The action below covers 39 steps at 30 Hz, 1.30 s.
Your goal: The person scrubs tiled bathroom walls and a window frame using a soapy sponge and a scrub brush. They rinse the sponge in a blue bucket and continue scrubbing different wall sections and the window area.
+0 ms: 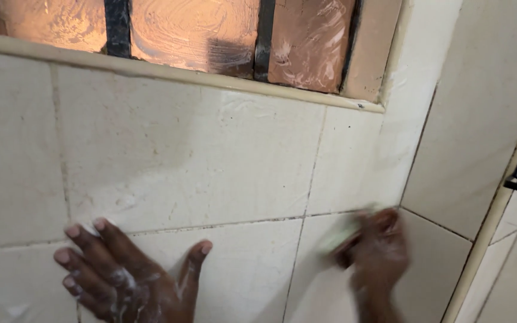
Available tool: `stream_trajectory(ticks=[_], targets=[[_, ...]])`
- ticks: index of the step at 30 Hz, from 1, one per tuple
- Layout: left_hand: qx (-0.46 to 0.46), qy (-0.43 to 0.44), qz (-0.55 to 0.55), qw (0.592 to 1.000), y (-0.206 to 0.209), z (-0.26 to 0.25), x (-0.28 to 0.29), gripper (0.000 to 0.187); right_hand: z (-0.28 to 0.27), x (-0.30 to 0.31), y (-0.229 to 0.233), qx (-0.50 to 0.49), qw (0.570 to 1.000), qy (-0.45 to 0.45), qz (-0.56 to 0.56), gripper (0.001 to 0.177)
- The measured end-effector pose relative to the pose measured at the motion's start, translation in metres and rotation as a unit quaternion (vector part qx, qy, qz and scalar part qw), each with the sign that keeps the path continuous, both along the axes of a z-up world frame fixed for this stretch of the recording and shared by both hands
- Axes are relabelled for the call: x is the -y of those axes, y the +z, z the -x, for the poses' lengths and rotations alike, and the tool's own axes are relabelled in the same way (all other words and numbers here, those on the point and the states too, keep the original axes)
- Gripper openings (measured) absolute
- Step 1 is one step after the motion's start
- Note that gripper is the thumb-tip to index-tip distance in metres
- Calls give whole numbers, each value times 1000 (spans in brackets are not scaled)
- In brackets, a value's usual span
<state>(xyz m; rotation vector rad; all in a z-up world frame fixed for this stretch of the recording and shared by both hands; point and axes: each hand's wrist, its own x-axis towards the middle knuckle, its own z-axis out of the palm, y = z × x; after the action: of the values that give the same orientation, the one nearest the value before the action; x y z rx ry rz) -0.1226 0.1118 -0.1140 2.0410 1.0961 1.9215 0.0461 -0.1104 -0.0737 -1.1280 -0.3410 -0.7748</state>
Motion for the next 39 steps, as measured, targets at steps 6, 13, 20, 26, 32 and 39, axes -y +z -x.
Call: stream_trajectory(ticks=[6, 13, 20, 26, 32, 39], targets=[[-57, 32, 11, 998, 12, -11, 5, 129, -12, -23, -12, 37, 983, 13, -178, 27], [-46, -2, 3, 999, 17, -10, 8, 122, 58, -50, -16, -15, 989, -116, 86, 57], [-86, -23, -56, 994, 21, -19, 25, 116, 10, -34, -1, -99, 974, -66, -191, 28], [-87, -3, -57, 995, 25, -25, 38, 105, 66, -46, -24, 79, 956, -101, 265, 68], [-63, -1, -26, 998, 25, -40, 46, 109, -23, 23, -5, 41, 987, -126, 90, 34], [-35, -13, 13, 999, 29, -71, 66, 105, 32, -28, -12, 156, 942, -172, 243, 56]])
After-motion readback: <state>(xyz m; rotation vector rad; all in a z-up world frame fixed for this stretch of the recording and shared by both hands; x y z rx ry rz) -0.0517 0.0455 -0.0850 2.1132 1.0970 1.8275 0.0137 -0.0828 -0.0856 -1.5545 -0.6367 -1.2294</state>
